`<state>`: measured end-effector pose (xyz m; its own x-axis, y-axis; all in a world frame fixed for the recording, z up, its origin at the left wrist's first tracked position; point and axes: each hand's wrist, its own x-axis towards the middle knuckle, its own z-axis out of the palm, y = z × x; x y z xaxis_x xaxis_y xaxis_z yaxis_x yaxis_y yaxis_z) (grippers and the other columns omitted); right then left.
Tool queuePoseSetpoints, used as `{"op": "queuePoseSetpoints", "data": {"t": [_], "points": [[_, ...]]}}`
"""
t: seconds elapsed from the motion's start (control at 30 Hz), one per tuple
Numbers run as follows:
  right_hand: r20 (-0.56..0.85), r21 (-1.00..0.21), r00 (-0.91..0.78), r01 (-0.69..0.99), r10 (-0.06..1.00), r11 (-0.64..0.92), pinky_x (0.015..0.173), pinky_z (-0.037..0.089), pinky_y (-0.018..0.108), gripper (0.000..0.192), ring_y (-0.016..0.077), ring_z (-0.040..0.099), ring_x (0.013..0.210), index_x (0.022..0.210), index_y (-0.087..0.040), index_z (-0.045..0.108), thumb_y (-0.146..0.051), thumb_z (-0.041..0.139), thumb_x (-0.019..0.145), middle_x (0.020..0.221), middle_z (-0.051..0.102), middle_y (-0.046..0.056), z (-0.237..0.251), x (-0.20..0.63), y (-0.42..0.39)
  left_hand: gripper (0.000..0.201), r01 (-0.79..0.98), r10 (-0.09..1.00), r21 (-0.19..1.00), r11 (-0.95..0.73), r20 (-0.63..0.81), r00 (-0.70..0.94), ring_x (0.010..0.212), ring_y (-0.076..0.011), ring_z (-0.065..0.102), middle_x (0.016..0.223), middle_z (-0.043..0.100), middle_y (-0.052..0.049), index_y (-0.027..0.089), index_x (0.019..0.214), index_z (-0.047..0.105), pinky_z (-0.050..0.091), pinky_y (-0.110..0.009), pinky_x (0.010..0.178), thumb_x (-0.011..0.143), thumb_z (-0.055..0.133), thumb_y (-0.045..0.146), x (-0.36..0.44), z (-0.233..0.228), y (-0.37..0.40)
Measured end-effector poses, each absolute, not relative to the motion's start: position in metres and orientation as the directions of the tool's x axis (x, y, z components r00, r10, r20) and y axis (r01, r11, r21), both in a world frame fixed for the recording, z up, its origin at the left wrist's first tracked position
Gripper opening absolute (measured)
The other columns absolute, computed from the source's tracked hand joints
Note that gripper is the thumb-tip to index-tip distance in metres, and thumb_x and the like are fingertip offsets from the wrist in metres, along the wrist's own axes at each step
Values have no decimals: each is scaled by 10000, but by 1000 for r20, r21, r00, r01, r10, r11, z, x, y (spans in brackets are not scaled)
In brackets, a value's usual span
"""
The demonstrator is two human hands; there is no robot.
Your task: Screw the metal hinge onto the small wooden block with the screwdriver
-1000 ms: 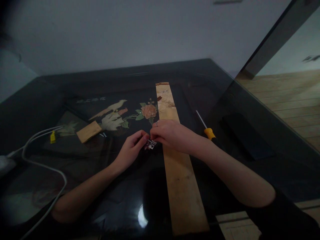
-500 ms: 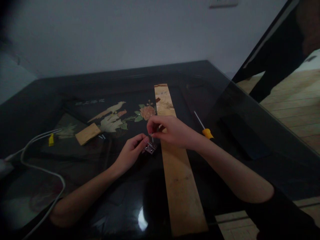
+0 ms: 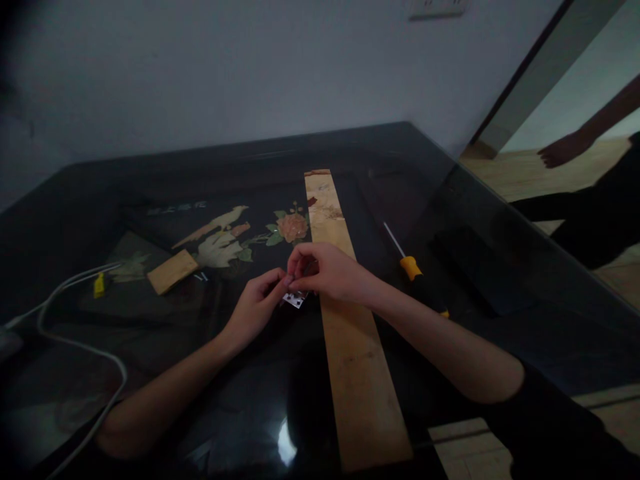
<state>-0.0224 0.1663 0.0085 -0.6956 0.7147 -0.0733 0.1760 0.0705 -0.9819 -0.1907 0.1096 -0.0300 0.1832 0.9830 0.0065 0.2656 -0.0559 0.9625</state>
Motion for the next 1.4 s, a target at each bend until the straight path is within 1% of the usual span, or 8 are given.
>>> {"op": "queuePoseSetpoints", "data": {"t": [0.17,0.4,0.7,0.87,1.03,1.13,1.27,1.4], "points": [[-94,-982,-670,185,736,43,619,477,247,159,107,596,655,748,-162,551,-111,675,664,694,598,-19,6,-25,164,315,224,983,974,-18,-23,180,565,-104,463,587,498,36,156,688,552,348,-213,542,868,513,411,-190,-29,111],[-86,-973,-656,218,750,79,598,487,246,168,113,616,649,760,-159,551,-112,678,660,741,595,-14,9,-26,159,344,123,976,991,55,-79,202,557,-115,538,639,605,1,147,724,591,417,-219,553,849,527,460,-194,-26,113],[-76,-974,-687,207,723,94,611,484,244,181,109,614,657,780,-157,567,-129,689,650,768,616,-4,5,-25,162,333,318,970,947,-53,-28,243,654,-138,583,670,624,-10,149,752,638,445,-236,644,883,492,419,-207,-14,110],[-123,-979,-714,202,689,34,619,501,244,254,99,627,663,860,-152,599,-114,703,631,876,642,13,5,-24,165,266,327,977,939,105,-159,145,682,-159,633,740,682,-27,154,874,648,490,-263,666,778,636,402,-264,-14,100],[-175,-974,-727,226,664,-8,698,530,267,247,107,641,721,857,-149,617,-128,718,633,897,669,31,-8,-30,167,387,420,988,896,146,-108,-112,734,-192,671,765,716,-40,160,1045,635,513,-296,720,740,685,391,-332,-14,86],[-203,-965,-728,262,655,-8,717,531,275,220,110,648,717,842,-152,616,-131,714,646,835,672,19,-14,-37,170,449,461,976,875,149,-55,-210,821,-224,688,884,737,-67,157,1069,651,529,-314,758,706,717,414,-351,-7,81],[-185,-952,-744,298,642,71,714,531,270,187,105,646,711,821,-154,612,-102,690,659,807,666,4,-9,-57,178,513,461,969,884,81,38,-242,850,-228,695,908,741,-60,168,1134,637,542,-341,813,678,747,377,-357,-4,81],[-171,-934,-774,325,610,151,641,526,242,197,92,635,641,818,-150,598,-55,662,658,761,644,-10,-5,-96,194,484,360,975,931,57,26,-222,756,-197,706,829,738,-48,158,1141,624,561,-329,785,699,729,326,-357,-8,83]]}}
